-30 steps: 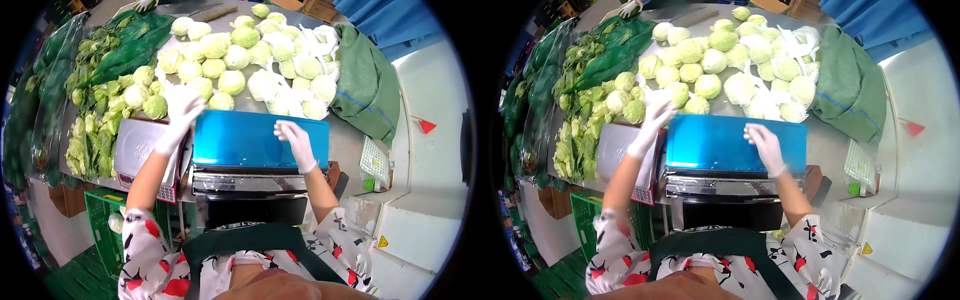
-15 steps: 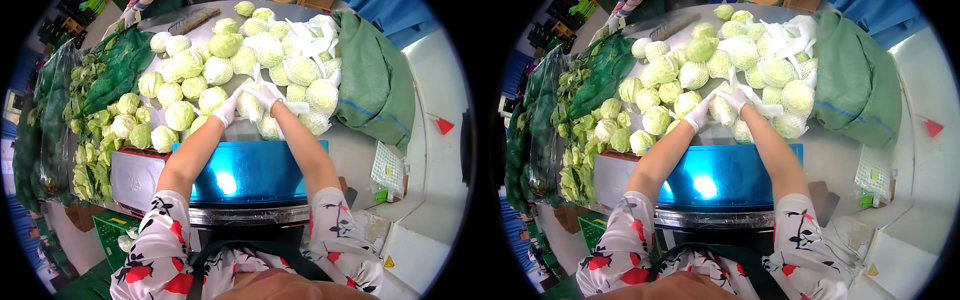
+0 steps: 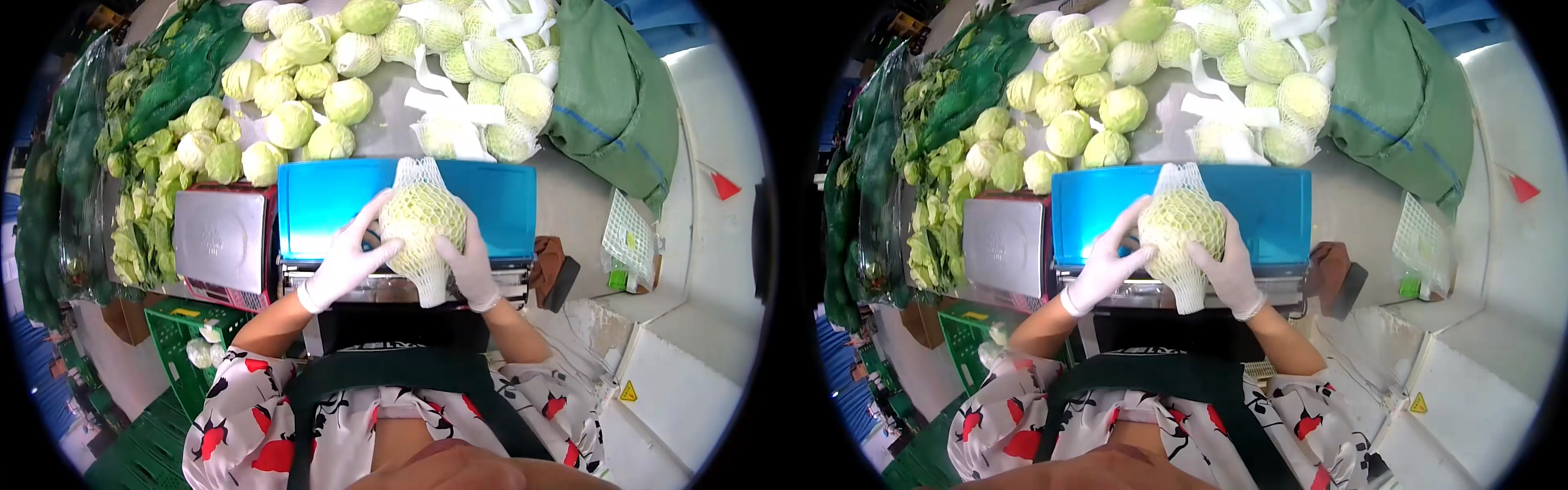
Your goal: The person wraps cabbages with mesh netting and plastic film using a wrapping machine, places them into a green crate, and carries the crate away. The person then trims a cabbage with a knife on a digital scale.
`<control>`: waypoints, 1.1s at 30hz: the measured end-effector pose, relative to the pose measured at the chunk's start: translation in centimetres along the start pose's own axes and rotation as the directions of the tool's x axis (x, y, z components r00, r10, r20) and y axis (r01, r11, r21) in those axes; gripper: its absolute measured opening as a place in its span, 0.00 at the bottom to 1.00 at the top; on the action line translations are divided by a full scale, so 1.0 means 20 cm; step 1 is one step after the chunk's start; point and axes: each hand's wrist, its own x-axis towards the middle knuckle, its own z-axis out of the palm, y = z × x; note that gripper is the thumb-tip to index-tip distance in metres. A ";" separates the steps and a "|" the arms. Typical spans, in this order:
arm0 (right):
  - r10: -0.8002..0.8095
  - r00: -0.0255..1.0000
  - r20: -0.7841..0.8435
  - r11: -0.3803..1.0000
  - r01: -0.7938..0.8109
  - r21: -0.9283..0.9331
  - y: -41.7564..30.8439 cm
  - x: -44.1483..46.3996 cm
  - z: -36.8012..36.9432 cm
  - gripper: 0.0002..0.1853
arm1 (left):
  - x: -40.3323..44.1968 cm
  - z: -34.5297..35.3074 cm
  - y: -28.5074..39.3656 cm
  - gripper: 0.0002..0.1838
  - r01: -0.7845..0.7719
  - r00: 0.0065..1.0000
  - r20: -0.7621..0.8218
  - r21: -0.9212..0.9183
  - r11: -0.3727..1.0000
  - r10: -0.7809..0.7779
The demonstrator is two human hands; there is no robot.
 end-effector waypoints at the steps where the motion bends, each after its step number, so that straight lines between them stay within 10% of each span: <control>1: -0.025 0.999 -0.034 1.000 0.025 -0.015 0.06 -0.04 0.02 0.40 | -0.01 0.00 -0.04 0.39 -0.026 1.000 0.009 0.004 1.000 0.026; 7: -0.075 0.963 -0.257 0.986 0.034 -0.162 0.10 -0.22 -0.03 0.34 | -0.23 -0.11 -0.05 0.35 -0.113 0.950 -0.240 0.330 0.937 0.200; 12: -0.315 0.834 -0.453 0.388 -0.322 -0.864 0.13 -0.59 -0.12 0.34 | -0.70 -0.24 -0.27 0.40 0.244 0.876 -0.362 0.903 0.352 0.320; 16: -0.262 0.852 -0.454 0.145 -0.430 -0.891 0.26 -0.61 -0.04 0.35 | -0.73 -0.10 -0.36 0.43 0.224 0.889 -0.368 0.868 0.443 0.272; 20: -0.152 0.907 -0.392 0.651 -0.206 -0.731 0.30 -0.56 -0.13 0.17 | -0.69 -0.09 -0.40 0.26 0.077 0.876 -0.478 0.253 0.964 0.055; 22: 0.051 0.967 -0.250 0.984 -0.092 -0.155 0.13 -0.68 -0.23 0.12 | -0.76 -0.12 -0.30 0.17 0.070 0.966 -0.229 -0.220 0.973 -0.122; 25: 0.279 0.960 -0.038 0.918 -0.278 -0.283 -0.18 -0.92 -0.39 0.12 | -0.92 -0.30 0.01 0.10 -0.009 0.989 0.150 0.031 0.999 0.004; 29: -0.117 0.885 0.451 0.993 0.117 0.029 -0.50 -0.90 -0.64 0.07 | -0.98 -0.48 0.34 0.05 -0.054 0.937 0.323 -0.243 0.968 0.134; 30: -0.280 0.820 0.499 0.959 0.214 0.186 -0.52 -0.86 -0.69 0.07 | -0.90 -0.48 0.35 0.16 -0.071 0.958 0.239 -0.345 0.936 0.161; 32: -0.110 0.984 0.140 0.990 0.122 -0.077 -0.51 -0.68 -0.76 0.19 | -0.69 -0.36 0.44 0.46 -0.193 0.981 -0.099 -0.542 0.818 0.166; 33: -0.096 0.990 0.105 0.981 0.112 -0.159 -0.55 -0.52 -0.62 0.31 | -0.50 -0.34 0.41 0.56 -0.258 0.966 -0.108 -0.317 0.913 0.236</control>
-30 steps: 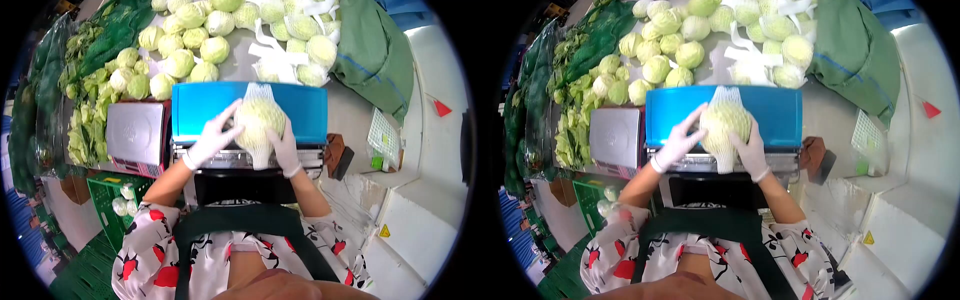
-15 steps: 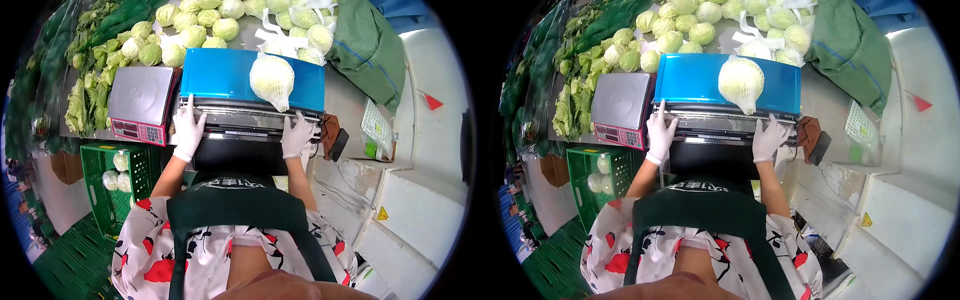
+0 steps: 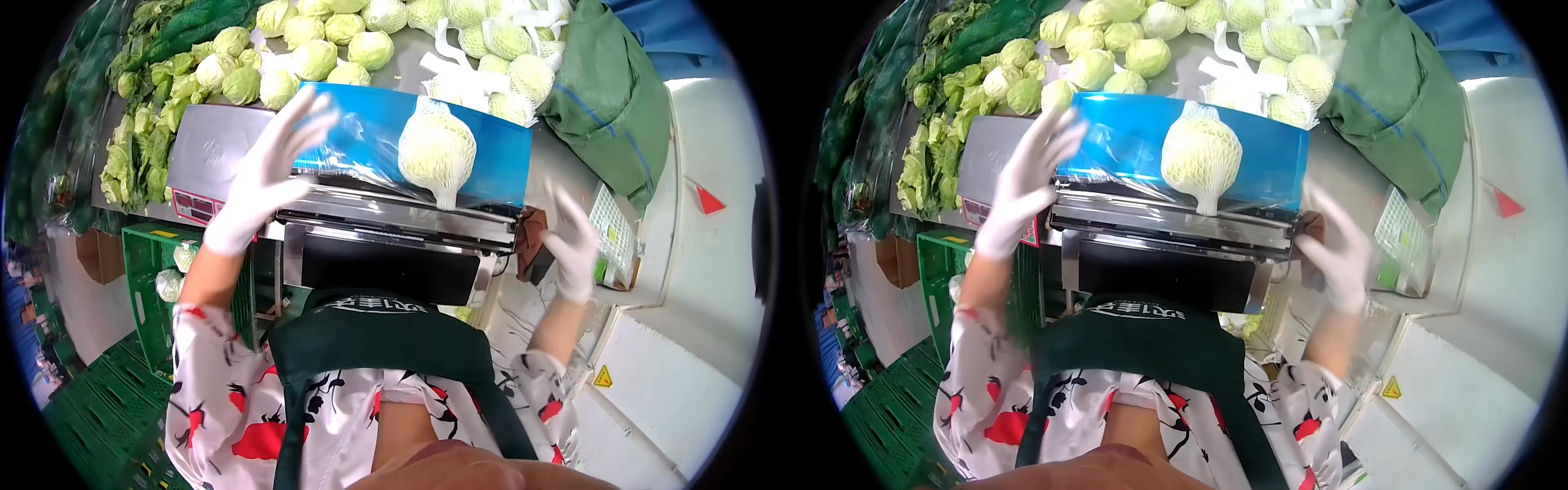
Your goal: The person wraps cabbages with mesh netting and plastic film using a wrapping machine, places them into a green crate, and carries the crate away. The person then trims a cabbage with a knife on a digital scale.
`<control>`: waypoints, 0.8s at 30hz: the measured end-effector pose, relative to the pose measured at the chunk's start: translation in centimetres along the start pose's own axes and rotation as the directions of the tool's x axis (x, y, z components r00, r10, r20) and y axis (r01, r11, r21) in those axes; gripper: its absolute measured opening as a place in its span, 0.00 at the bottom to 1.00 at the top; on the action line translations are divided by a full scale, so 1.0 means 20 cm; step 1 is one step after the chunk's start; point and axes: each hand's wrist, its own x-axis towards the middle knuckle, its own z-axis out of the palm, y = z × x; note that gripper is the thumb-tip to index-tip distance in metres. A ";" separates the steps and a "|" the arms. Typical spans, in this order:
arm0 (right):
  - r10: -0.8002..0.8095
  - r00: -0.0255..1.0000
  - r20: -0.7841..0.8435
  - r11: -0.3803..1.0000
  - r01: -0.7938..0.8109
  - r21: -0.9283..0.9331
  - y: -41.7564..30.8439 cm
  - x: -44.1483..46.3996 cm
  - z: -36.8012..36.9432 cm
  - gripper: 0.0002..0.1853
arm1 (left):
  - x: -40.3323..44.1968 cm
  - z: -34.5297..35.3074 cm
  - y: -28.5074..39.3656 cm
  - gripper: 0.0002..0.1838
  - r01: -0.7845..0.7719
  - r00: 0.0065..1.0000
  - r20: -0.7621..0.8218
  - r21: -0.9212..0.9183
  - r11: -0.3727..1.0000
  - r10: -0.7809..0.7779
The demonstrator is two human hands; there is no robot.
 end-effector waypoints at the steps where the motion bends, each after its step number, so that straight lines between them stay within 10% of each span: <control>1: -0.049 0.997 0.067 0.985 0.059 -0.159 0.06 0.19 0.07 0.41 | 0.14 -0.01 -0.16 0.61 -0.062 0.998 0.037 0.091 0.994 0.059; 5: -0.099 0.938 0.333 0.829 0.263 -0.493 0.53 0.59 0.35 0.72 | 0.46 0.12 -0.68 0.73 -0.349 0.909 0.411 0.660 0.666 0.069; 13: -0.059 0.954 0.295 0.974 0.120 -0.193 0.52 0.50 0.49 0.57 | 0.35 0.15 -0.69 0.63 0.049 0.928 0.305 0.469 0.882 -0.214; 15: 0.100 0.957 0.271 0.984 -0.136 0.118 0.49 0.33 0.56 0.52 | 0.17 0.20 -0.60 0.49 0.364 0.881 0.252 0.178 0.914 -0.399; 24: 0.580 0.699 0.419 0.812 -0.452 -0.370 0.30 -0.49 0.71 0.52 | -0.67 0.28 -0.53 0.51 0.706 0.586 0.423 0.152 0.692 -0.691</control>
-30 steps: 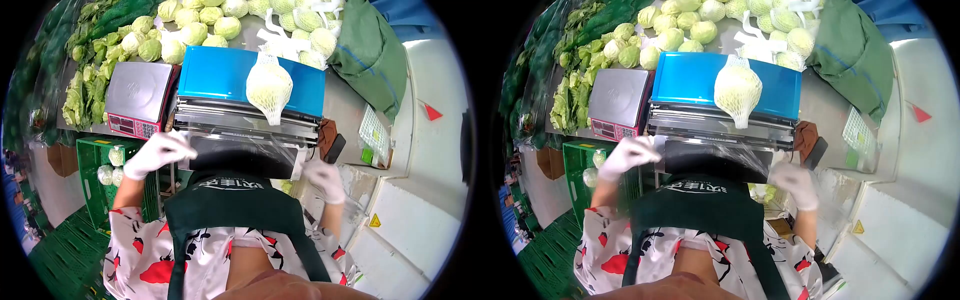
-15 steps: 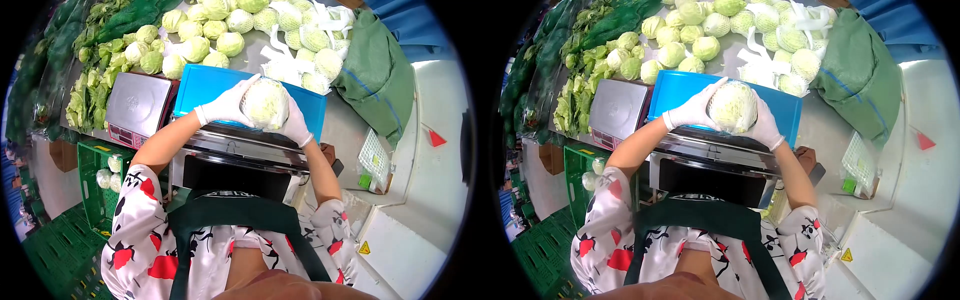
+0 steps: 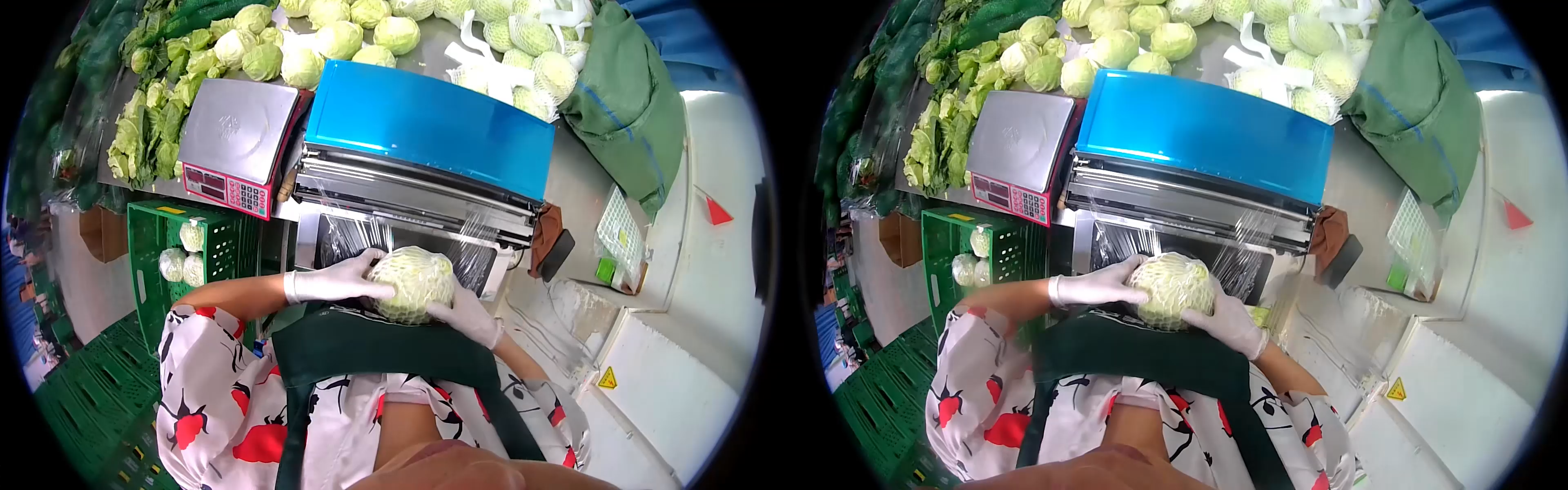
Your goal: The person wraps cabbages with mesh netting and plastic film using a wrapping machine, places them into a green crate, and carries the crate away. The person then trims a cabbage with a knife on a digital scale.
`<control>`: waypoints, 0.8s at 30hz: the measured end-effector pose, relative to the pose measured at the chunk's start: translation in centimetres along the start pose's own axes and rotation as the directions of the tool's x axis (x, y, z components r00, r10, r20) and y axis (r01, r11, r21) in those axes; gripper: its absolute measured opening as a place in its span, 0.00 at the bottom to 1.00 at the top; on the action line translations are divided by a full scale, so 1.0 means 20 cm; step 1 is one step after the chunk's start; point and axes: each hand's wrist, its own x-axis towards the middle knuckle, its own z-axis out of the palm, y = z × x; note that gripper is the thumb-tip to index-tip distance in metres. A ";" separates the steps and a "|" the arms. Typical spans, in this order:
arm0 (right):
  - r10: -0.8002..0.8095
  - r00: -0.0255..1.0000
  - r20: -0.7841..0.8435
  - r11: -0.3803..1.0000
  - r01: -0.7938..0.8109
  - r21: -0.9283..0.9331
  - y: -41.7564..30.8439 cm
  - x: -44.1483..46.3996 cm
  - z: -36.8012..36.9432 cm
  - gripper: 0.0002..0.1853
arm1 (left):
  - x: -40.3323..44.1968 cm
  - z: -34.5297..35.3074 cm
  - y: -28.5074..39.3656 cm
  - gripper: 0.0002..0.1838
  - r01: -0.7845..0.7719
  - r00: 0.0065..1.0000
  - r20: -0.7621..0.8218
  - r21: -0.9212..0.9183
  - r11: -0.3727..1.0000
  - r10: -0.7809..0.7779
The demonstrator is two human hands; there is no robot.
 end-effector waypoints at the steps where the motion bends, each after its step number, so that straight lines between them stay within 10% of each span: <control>1: 0.069 0.997 0.031 0.997 -0.070 0.038 0.06 0.03 0.05 0.51 | 0.03 0.00 -0.10 0.53 0.056 0.998 0.008 -0.007 0.998 -0.056; 10: 0.152 0.897 0.415 0.634 -0.411 0.655 0.18 0.22 0.05 0.36 | -0.03 -0.05 -0.22 0.40 0.205 0.973 0.010 -0.487 0.849 -0.229; 12: -0.013 0.987 0.162 0.763 -0.095 0.640 0.27 0.13 0.09 0.30 | -0.09 -0.02 -0.38 0.37 0.045 0.992 -0.085 -0.484 0.874 -0.098; 14: 0.093 0.989 -0.114 0.854 -0.020 0.519 0.43 0.03 0.19 0.18 | -0.13 0.07 -0.43 0.26 -0.206 0.911 -0.347 0.080 0.975 0.221; 15: -0.077 0.947 -0.311 0.964 0.150 0.218 0.46 -0.01 0.22 0.15 | -0.15 0.08 -0.47 0.22 -0.201 0.825 -0.381 0.492 0.847 0.418; 17: -0.515 0.718 -0.468 0.834 0.294 -0.467 0.49 -0.05 0.28 0.10 | -0.16 0.08 -0.47 0.19 -0.024 0.794 -0.421 0.699 0.714 0.438; 18: -0.070 0.749 -0.659 0.965 0.217 0.144 0.38 -0.03 0.31 0.06 | -0.18 0.07 -0.41 0.18 0.040 0.811 -0.418 0.738 0.674 0.410; 19: 0.028 0.746 -0.665 0.946 0.196 0.260 0.31 -0.04 0.26 0.07 | -0.19 0.07 -0.39 0.18 0.102 0.826 -0.417 0.772 0.628 0.379; 20: 0.128 0.741 -0.660 0.912 0.174 0.372 0.24 -0.04 0.22 0.09 | -0.16 0.10 -0.40 0.16 -0.144 0.641 -0.526 0.633 0.761 0.559; 24: 0.321 0.819 -0.476 0.789 0.046 0.612 0.56 -0.03 0.25 0.17 | -0.19 0.12 -0.55 0.15 -0.235 0.752 -0.647 -0.084 0.968 0.127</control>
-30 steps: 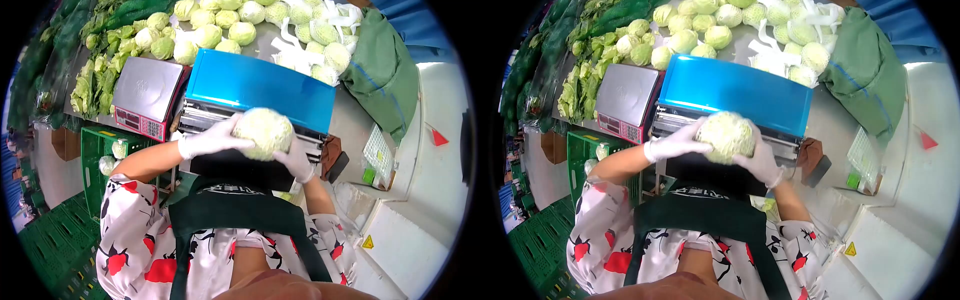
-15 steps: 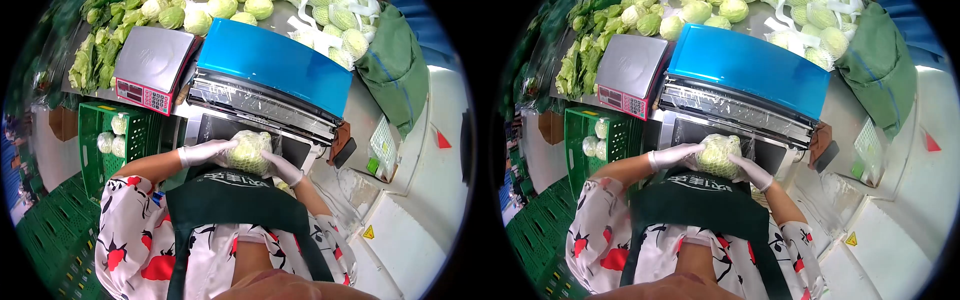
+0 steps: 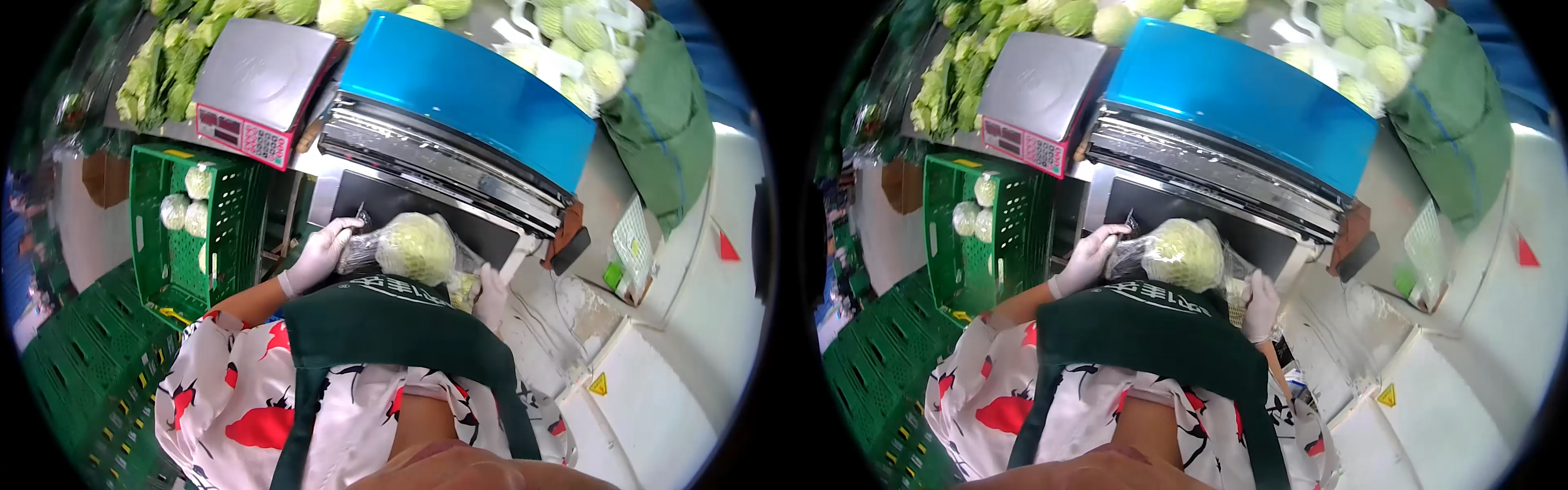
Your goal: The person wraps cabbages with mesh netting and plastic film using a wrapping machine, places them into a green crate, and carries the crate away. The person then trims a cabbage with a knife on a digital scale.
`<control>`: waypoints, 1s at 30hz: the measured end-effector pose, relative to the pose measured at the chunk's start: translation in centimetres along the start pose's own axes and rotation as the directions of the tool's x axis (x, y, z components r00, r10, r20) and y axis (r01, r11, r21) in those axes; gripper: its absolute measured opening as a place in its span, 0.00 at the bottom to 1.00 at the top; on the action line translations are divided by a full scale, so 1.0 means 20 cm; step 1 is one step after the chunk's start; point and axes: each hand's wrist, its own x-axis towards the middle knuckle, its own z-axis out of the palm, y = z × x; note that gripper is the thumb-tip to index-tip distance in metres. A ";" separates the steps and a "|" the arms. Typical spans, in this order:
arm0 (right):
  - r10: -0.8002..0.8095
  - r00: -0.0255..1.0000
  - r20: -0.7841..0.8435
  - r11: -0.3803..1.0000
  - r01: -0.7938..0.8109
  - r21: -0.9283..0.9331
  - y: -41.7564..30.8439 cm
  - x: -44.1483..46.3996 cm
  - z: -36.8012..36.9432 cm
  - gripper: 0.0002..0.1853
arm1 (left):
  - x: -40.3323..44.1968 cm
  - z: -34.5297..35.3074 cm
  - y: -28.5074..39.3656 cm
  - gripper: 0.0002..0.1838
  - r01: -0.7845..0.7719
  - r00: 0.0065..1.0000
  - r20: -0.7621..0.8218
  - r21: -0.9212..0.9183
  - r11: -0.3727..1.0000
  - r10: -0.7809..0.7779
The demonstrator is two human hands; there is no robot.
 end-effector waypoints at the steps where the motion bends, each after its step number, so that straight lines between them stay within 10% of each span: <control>1: 0.064 0.997 0.051 0.995 -0.060 -0.076 0.14 0.04 -0.03 0.18 | -0.01 -0.02 -0.08 0.15 0.177 0.984 0.037 -0.130 0.976 -0.174; 2: 0.387 0.914 0.119 0.896 -0.403 0.187 0.25 0.07 -0.01 0.19 | 0.00 0.01 -0.18 0.15 0.249 0.968 0.017 -0.018 0.968 -0.249; 4: 0.337 0.941 0.037 0.941 -0.335 -0.052 0.46 0.12 0.02 0.17 | 0.09 0.09 -0.22 0.17 0.341 0.859 0.293 0.281 0.897 -0.419; 5: 0.319 0.946 0.051 0.946 -0.316 -0.067 0.51 0.14 0.05 0.16 | 0.12 0.17 -0.38 0.17 0.052 0.956 0.274 0.201 0.978 -0.107; 6: 0.317 0.946 0.070 0.948 -0.315 -0.035 0.56 0.16 0.08 0.16 | 0.15 0.19 -0.16 0.16 0.239 0.860 0.368 0.323 0.916 -0.354; 7: 0.313 0.946 0.085 0.949 -0.314 0.003 0.58 0.19 0.12 0.15 | 0.19 0.26 -0.53 0.17 -0.176 0.908 0.419 0.325 0.929 0.026; 12: 0.308 0.928 0.210 0.931 -0.339 0.131 0.59 0.26 0.26 0.14 | 0.18 0.20 -0.30 0.10 -0.478 0.832 0.529 0.529 0.701 0.168; 17: 0.268 0.883 0.385 0.906 -0.367 0.211 0.43 0.28 0.40 0.14 | 0.24 0.07 0.15 0.04 -0.799 0.601 0.426 0.333 0.500 0.677; 19: 0.225 0.860 0.458 0.903 -0.360 0.233 0.33 0.27 0.47 0.15 | 0.31 0.08 0.30 0.04 -0.563 0.797 0.127 -0.198 0.802 0.591; 22: 0.129 0.828 0.546 0.914 -0.313 0.259 0.16 0.23 0.59 0.16 | 0.24 0.10 0.62 0.11 -0.148 0.936 0.244 -0.385 0.911 0.255; 25: -0.029 0.826 0.563 0.948 -0.157 0.278 -0.01 0.17 0.72 0.18 | 0.17 0.00 0.54 0.22 -0.661 0.708 0.150 -0.201 0.723 0.690; 26: -0.103 0.838 0.536 0.958 -0.062 0.281 -0.07 0.14 0.76 0.19 | 0.22 -0.06 0.37 0.24 -0.628 0.641 0.359 -0.263 0.732 0.679; 27: -0.250 0.872 0.420 0.960 0.166 0.225 -0.14 0.10 0.80 0.19 | 0.19 -0.11 0.15 0.26 0.231 0.728 0.641 -0.562 0.794 0.242; 30: -0.523 0.841 0.135 0.852 0.518 0.077 -0.45 -0.06 0.89 0.23 | -0.01 -0.32 -0.01 0.28 0.410 0.841 0.535 -0.734 0.542 0.088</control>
